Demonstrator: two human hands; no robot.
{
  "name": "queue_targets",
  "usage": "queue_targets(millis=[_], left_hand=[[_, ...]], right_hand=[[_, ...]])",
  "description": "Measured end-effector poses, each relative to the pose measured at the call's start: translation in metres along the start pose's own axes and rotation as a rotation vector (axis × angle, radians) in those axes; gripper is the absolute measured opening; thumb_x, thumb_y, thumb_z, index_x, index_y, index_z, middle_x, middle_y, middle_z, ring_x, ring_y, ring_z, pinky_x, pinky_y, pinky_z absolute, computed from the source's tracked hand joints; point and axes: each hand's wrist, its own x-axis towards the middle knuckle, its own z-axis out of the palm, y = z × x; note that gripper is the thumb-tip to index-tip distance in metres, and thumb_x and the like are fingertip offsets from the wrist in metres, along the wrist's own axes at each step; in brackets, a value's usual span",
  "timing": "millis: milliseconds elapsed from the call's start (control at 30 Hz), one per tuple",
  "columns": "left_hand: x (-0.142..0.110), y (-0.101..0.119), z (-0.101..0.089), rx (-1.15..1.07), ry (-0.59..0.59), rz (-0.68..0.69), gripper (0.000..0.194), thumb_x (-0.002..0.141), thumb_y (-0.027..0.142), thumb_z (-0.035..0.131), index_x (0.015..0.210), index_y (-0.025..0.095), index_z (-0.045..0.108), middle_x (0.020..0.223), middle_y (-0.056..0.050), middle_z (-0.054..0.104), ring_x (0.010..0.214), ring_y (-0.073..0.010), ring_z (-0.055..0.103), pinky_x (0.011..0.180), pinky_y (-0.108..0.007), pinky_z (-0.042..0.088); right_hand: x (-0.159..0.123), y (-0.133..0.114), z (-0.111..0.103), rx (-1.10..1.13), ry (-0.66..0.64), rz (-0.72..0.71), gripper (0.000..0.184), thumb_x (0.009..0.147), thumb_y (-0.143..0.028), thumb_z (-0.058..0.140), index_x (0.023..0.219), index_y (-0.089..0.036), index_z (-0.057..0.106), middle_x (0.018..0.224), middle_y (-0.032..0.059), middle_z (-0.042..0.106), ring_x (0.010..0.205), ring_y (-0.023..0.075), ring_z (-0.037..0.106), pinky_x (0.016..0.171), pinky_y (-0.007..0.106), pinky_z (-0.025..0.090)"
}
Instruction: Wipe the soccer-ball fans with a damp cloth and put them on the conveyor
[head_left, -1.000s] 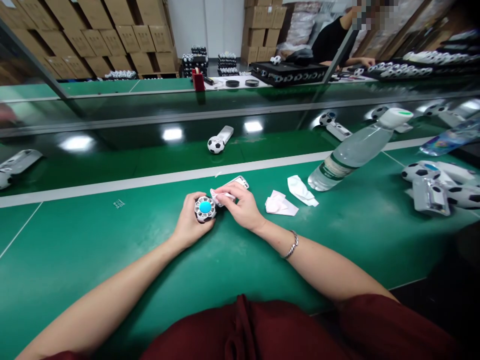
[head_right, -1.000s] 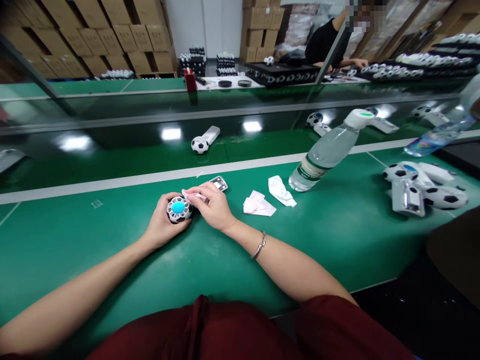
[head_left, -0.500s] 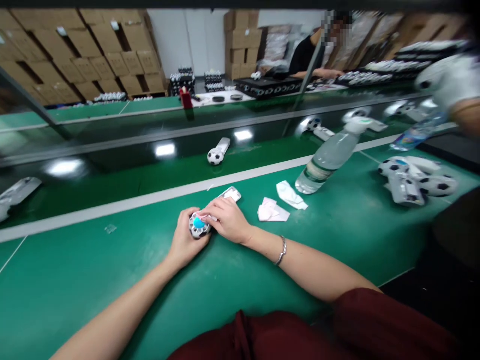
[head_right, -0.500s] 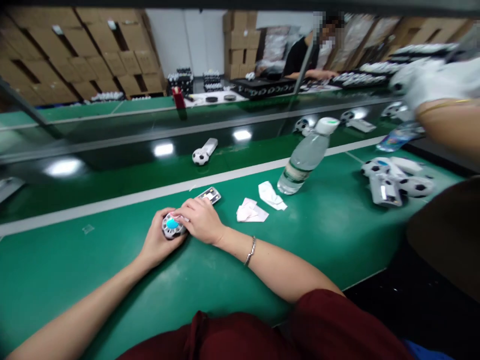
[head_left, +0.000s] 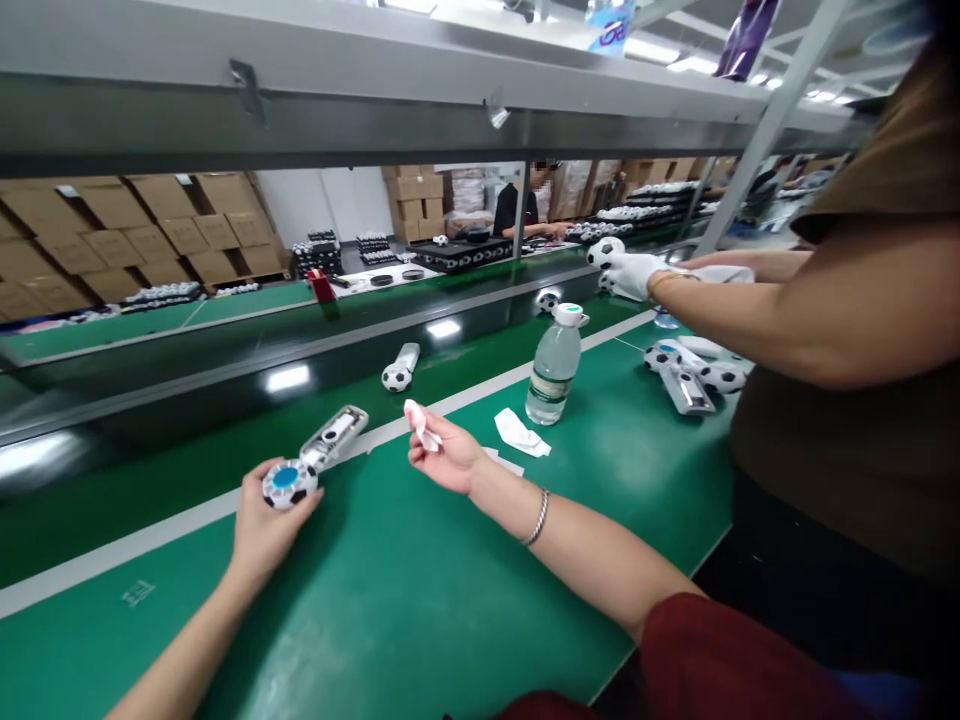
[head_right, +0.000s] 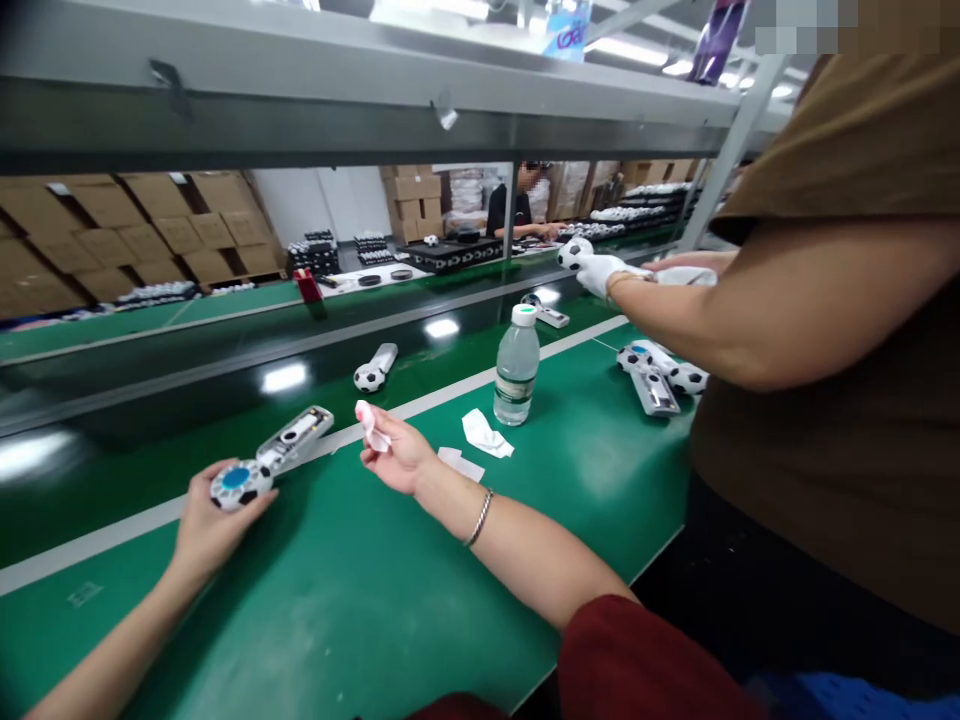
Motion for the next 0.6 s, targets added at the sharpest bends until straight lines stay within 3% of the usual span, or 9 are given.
queue_targets(millis=[67, 167, 233, 333, 433, 600], left_hand=[[0.036, -0.005, -0.003, 0.097, 0.126, -0.040, 0.074, 0.050, 0.041, 0.070, 0.112, 0.015, 0.040, 0.100, -0.008, 0.052, 0.086, -0.0213, 0.055, 0.077, -0.035, 0.046], [0.079, -0.015, 0.001, 0.246, 0.187, -0.087, 0.072, 0.054, 0.035, 0.070, 0.113, 0.007, 0.041, 0.109, -0.015, 0.048, 0.096, -0.0238, 0.051, 0.084, -0.034, 0.043], [0.094, -0.025, 0.003, 0.272, 0.179, -0.119, 0.070, 0.053, 0.034, 0.071, 0.110, 0.002, 0.044, 0.107, -0.019, 0.049, 0.097, -0.0264, 0.051, 0.084, -0.035, 0.042], [0.103, -0.042, -0.005, 0.279, 0.152, -0.082, 0.068, 0.052, 0.041, 0.073, 0.108, 0.010, 0.050, 0.101, -0.012, 0.055, 0.098, -0.0242, 0.051, 0.087, -0.032, 0.041], [0.108, -0.060, -0.037, 0.330, 0.311, -0.059, 0.073, 0.058, 0.048, 0.069, 0.119, 0.016, 0.044, 0.117, -0.010, 0.047, 0.115, -0.0250, 0.038, 0.100, -0.034, 0.029], [0.111, -0.099, -0.129, 0.371, 0.702, -0.283, 0.083, 0.057, 0.036, 0.071, 0.127, 0.011, 0.033, 0.132, -0.021, 0.021, 0.121, -0.0428, 0.015, 0.095, -0.060, 0.015]], right_hand=[[0.000, -0.002, -0.001, 0.007, -0.008, 0.010, 0.017, 0.074, -0.019, 0.062, 0.089, -0.016, 0.057, 0.069, -0.0048, 0.050, 0.050, 0.0011, 0.037, 0.049, 0.015, 0.029], [-0.001, 0.000, -0.003, -0.011, -0.004, 0.008, 0.021, 0.071, -0.018, 0.065, 0.090, -0.015, 0.056, 0.069, -0.0047, 0.050, 0.051, 0.0012, 0.038, 0.049, 0.015, 0.029], [-0.002, 0.002, -0.005, -0.024, 0.011, 0.002, 0.028, 0.068, -0.017, 0.068, 0.093, -0.016, 0.056, 0.072, -0.0046, 0.051, 0.052, 0.0013, 0.038, 0.049, 0.016, 0.030], [-0.003, 0.005, -0.010, -0.049, 0.042, 0.005, 0.036, 0.065, -0.018, 0.070, 0.098, -0.017, 0.055, 0.074, -0.0042, 0.050, 0.054, 0.0012, 0.038, 0.050, 0.016, 0.032], [-0.002, 0.007, -0.014, -0.084, 0.095, 0.028, 0.042, 0.062, -0.020, 0.073, 0.100, -0.018, 0.054, 0.075, -0.0037, 0.048, 0.057, 0.0019, 0.039, 0.050, 0.017, 0.034], [0.000, 0.017, -0.020, -0.135, 0.174, 0.084, 0.045, 0.060, -0.021, 0.074, 0.100, -0.017, 0.054, 0.076, -0.0025, 0.045, 0.059, 0.0037, 0.038, 0.051, 0.019, 0.036]])
